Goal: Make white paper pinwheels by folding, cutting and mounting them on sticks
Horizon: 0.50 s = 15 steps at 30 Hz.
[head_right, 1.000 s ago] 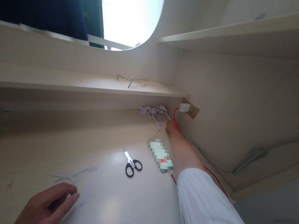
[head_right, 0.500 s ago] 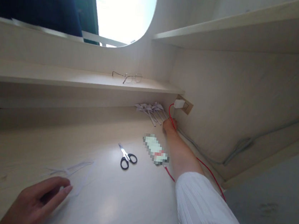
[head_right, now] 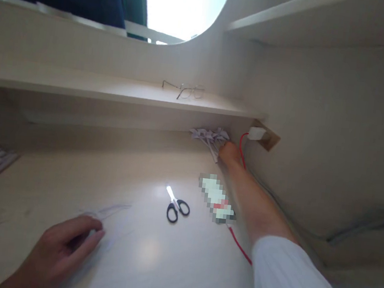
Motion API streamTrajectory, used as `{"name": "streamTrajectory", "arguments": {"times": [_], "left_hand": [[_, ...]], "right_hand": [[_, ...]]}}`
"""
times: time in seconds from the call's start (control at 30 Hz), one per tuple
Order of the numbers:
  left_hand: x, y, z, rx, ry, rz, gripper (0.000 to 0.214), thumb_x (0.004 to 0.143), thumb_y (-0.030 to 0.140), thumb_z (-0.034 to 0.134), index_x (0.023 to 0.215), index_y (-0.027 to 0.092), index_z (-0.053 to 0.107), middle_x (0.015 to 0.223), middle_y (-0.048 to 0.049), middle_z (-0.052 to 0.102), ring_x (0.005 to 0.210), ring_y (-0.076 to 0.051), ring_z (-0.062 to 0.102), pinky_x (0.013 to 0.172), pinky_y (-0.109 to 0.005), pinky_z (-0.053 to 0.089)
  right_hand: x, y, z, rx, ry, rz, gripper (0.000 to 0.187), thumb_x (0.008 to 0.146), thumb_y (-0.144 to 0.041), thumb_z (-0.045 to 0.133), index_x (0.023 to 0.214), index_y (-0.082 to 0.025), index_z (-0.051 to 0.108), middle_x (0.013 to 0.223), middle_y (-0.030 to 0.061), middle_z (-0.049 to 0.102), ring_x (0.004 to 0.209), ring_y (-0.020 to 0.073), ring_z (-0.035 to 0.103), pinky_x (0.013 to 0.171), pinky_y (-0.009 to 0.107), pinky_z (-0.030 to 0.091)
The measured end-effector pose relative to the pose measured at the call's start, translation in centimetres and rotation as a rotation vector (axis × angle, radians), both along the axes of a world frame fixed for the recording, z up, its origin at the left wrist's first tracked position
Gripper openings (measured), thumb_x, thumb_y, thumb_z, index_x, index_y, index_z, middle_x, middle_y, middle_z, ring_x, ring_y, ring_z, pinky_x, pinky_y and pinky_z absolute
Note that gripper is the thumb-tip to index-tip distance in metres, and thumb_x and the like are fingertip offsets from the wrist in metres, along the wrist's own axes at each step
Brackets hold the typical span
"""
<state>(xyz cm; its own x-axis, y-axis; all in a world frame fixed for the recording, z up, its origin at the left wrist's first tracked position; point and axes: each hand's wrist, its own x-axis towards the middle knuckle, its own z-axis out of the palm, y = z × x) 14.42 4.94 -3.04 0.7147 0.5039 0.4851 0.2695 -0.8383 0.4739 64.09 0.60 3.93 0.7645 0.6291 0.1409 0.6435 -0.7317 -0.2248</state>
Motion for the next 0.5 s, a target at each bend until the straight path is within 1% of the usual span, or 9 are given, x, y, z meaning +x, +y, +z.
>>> {"name": "streamTrajectory", "arguments": {"times": [0.03, 0.07, 0.17, 0.2, 0.27, 0.33, 0.4, 0.5], "left_hand": [[0.2, -0.3, 0.4, -0.006, 0.016, -0.007, 0.019, 0.092, 0.028, 0.058, 0.081, 0.018, 0.069, 0.062, 0.0009, 0.061, 0.05, -0.012, 0.054, 0.053, -0.024, 0.044], [0.4, -0.5, 0.6, -0.018, 0.026, 0.001, 0.021, 0.093, 0.028, 0.057, 0.08, 0.018, 0.069, 0.058, 0.0016, 0.057, 0.05, -0.012, 0.052, 0.053, -0.024, 0.042], [0.7, -0.7, 0.7, -0.071, 0.037, 0.052, 0.022, 0.09, 0.029, 0.059, 0.076, 0.017, 0.07, 0.058, 0.0012, 0.056, 0.053, -0.013, 0.05, 0.056, -0.025, 0.038], [0.8, -0.6, 0.6, -0.088, 0.041, 0.074, 0.022, 0.089, 0.03, 0.059, 0.076, 0.017, 0.07, 0.057, 0.0015, 0.056, 0.053, -0.012, 0.049, 0.056, -0.026, 0.037], [0.8, -0.4, 0.5, -0.123, 0.049, 0.134, 0.022, 0.088, 0.03, 0.06, 0.073, 0.018, 0.07, 0.058, 0.0018, 0.056, 0.054, -0.012, 0.049, 0.058, -0.026, 0.036], [0.7, -0.1, 0.6, -0.131, 0.034, 0.167, 0.022, 0.088, 0.031, 0.061, 0.072, 0.018, 0.071, 0.058, 0.0018, 0.057, 0.055, -0.013, 0.05, 0.059, -0.026, 0.036], [0.7, 0.3, 0.6, -0.133, 0.004, 0.229, 0.022, 0.087, 0.032, 0.061, 0.073, 0.018, 0.071, 0.057, 0.0019, 0.056, 0.055, -0.013, 0.05, 0.06, -0.027, 0.035], [0.5, 0.7, 0.6, -0.12, -0.037, 0.346, 0.02, 0.087, 0.032, 0.061, 0.078, 0.018, 0.073, 0.058, 0.0016, 0.057, 0.055, -0.013, 0.051, 0.059, -0.027, 0.035]], "right_hand": [[-1.1, 0.5, 0.0, -0.015, 0.0, 0.005, 0.036, 0.1, -0.034, 0.064, 0.131, -0.017, 0.061, 0.131, 0.011, 0.063, 0.11, 0.0253, 0.067, 0.092, 0.046, 0.058], [-2.3, 1.0, 0.1, -0.025, 0.0, 0.036, 0.036, 0.1, -0.034, 0.065, 0.131, -0.017, 0.061, 0.13, 0.0109, 0.063, 0.11, 0.0254, 0.067, 0.092, 0.046, 0.058], [-6.8, 1.7, 0.3, -0.024, 0.009, 0.204, 0.032, 0.101, -0.035, 0.062, 0.128, -0.017, 0.062, 0.129, 0.0107, 0.064, 0.11, 0.0245, 0.067, 0.093, 0.046, 0.058], [-8.5, 1.5, 0.5, -0.018, 0.016, 0.27, 0.029, 0.103, -0.036, 0.058, 0.123, -0.016, 0.065, 0.125, 0.0105, 0.066, 0.109, 0.0235, 0.067, 0.093, 0.045, 0.056], [-12.3, 0.4, 0.6, 0.005, 0.031, 0.396, 0.027, 0.1, -0.038, 0.06, 0.106, -0.016, 0.075, 0.107, 0.0102, 0.075, 0.102, 0.0244, 0.068, 0.088, 0.037, 0.051], [-16.1, -1.4, 0.5, 0.023, 0.055, 0.492, 0.024, 0.095, -0.039, 0.064, 0.095, -0.019, 0.078, 0.096, 0.0076, 0.078, 0.089, 0.0214, 0.069, 0.075, 0.03, 0.048], [-20.0, -3.5, -0.1, 0.041, 0.081, 0.561, 0.023, 0.091, -0.04, 0.067, 0.091, -0.02, 0.077, 0.091, 0.006, 0.078, 0.082, 0.0198, 0.069, 0.067, 0.028, 0.044], [-25.3, -6.3, -1.5, 0.082, 0.12, 0.635, 0.022, 0.092, -0.038, 0.061, 0.089, -0.022, 0.075, 0.089, 0.0045, 0.078, 0.077, 0.0188, 0.068, 0.063, 0.027, 0.042]]}}
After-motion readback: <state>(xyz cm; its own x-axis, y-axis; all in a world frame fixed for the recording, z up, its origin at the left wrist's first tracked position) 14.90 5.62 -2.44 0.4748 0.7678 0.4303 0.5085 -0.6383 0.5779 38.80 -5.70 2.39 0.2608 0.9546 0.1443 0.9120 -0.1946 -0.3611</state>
